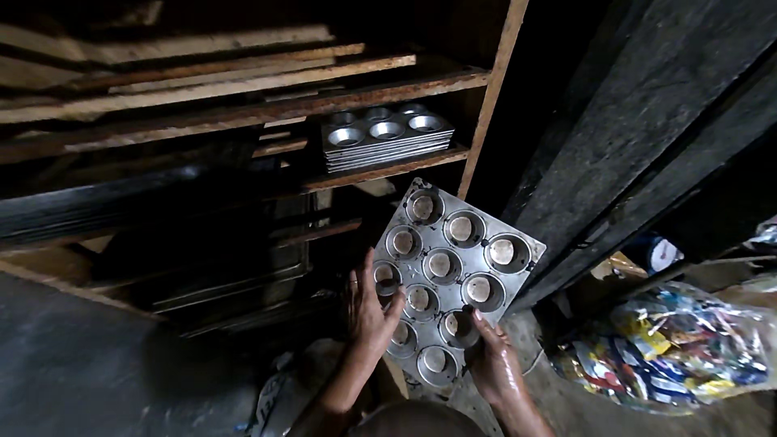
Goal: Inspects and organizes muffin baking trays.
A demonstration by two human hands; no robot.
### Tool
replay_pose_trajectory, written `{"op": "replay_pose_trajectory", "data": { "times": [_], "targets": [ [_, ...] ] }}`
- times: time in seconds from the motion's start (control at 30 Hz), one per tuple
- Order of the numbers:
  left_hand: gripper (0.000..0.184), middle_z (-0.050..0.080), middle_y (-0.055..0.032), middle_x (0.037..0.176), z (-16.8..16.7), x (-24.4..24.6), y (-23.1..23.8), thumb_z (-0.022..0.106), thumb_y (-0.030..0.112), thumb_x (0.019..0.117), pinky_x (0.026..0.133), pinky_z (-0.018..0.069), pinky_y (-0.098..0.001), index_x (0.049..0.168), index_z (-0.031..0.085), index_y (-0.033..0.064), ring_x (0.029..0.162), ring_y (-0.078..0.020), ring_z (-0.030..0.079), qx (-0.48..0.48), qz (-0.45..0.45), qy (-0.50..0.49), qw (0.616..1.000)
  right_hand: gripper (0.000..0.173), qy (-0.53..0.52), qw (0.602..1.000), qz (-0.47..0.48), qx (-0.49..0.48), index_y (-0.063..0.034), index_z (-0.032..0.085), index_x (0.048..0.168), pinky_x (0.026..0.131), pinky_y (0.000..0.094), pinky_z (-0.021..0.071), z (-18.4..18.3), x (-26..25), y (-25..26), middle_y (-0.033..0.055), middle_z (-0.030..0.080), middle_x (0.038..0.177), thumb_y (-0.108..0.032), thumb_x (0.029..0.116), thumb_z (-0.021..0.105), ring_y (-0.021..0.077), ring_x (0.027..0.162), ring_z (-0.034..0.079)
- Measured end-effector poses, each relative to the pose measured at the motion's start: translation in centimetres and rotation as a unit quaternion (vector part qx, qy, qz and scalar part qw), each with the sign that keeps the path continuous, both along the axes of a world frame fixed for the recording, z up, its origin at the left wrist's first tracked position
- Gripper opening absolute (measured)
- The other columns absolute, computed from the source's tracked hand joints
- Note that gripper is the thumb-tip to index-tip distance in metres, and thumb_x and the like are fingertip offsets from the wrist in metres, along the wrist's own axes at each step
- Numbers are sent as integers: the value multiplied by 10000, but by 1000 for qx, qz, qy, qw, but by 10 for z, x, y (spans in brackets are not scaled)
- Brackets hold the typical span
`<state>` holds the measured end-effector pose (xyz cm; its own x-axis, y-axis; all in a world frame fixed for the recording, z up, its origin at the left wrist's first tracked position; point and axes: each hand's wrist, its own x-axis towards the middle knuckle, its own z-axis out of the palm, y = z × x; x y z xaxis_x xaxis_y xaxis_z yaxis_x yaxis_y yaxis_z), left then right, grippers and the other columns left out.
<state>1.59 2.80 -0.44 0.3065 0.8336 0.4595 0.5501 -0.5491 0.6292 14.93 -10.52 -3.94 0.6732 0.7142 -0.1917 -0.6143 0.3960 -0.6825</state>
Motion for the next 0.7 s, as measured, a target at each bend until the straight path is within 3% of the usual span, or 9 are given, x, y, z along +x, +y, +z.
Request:
{"op": "replay_pose_trajectory", "data": {
  "times": [0.1,0.2,0.27,0.4,0.53,0.6,0.63,0.7],
  "targets": [
    [838,491,-237,1473,5,1,1,708,340,828,1045,434,-607,1569,387,118,1317,-426,505,-20,-13,3,1000,225,-1,1000,-5,-7,-14,650,1012,727,291,625,1,1,1,81,744,872,-76,1040,435,125,786,731],
    [911,417,-226,1543,15,-6,7,758,253,796,1079,414,-605,1600,337,177,1393,-414,436,-71,-86,49,993,220,-1,1000,-14,-15,-17,622,1052,739,288,619,-1,7,2,71,732,885,-90,1053,415,120,804,722],
    [932,370,-186,1595,15,-10,13,782,257,803,1124,389,-579,1610,318,205,1445,-379,386,-87,-128,62,986,224,2,1000,-16,-11,-11,627,1055,740,292,622,-3,10,2,77,733,891,-90,1051,417,124,805,724],
    [891,407,-194,1572,10,-8,15,811,288,815,1123,397,-563,1585,376,178,1425,-368,421,-58,-134,31,989,239,8,1000,-18,-15,-6,639,1038,724,282,620,-2,11,3,77,737,876,-86,1059,415,118,786,724],
    [708,515,-164,1495,3,0,10,729,380,891,1085,426,-575,1524,482,181,1352,-353,508,-16,-64,-11,998,248,6,1000,-15,-11,-7,654,1022,727,294,623,-1,11,4,81,740,866,-85,1055,420,127,785,727],
    [591,551,-169,1459,2,2,10,625,378,971,1075,444,-561,1500,512,140,1323,-347,540,7,-55,-23,998,241,7,1000,-13,-15,-11,645,1033,727,292,622,-1,12,4,80,736,872,-90,1059,419,127,792,725],
    [574,548,-165,1469,3,1,10,561,395,1003,1087,441,-544,1506,502,126,1334,-336,538,9,-58,-20,998,235,8,1000,-14,-17,-14,639,1033,725,289,622,-1,12,4,77,735,872,-91,1059,418,125,791,725],
    [730,471,-206,1531,6,-2,10,533,544,976,1117,400,-570,1554,426,112,1390,-371,478,2,-82,12,997,240,10,1000,-13,-23,-12,639,1041,721,284,619,-1,13,5,79,735,878,-107,1063,419,123,793,724]
  ]
}}
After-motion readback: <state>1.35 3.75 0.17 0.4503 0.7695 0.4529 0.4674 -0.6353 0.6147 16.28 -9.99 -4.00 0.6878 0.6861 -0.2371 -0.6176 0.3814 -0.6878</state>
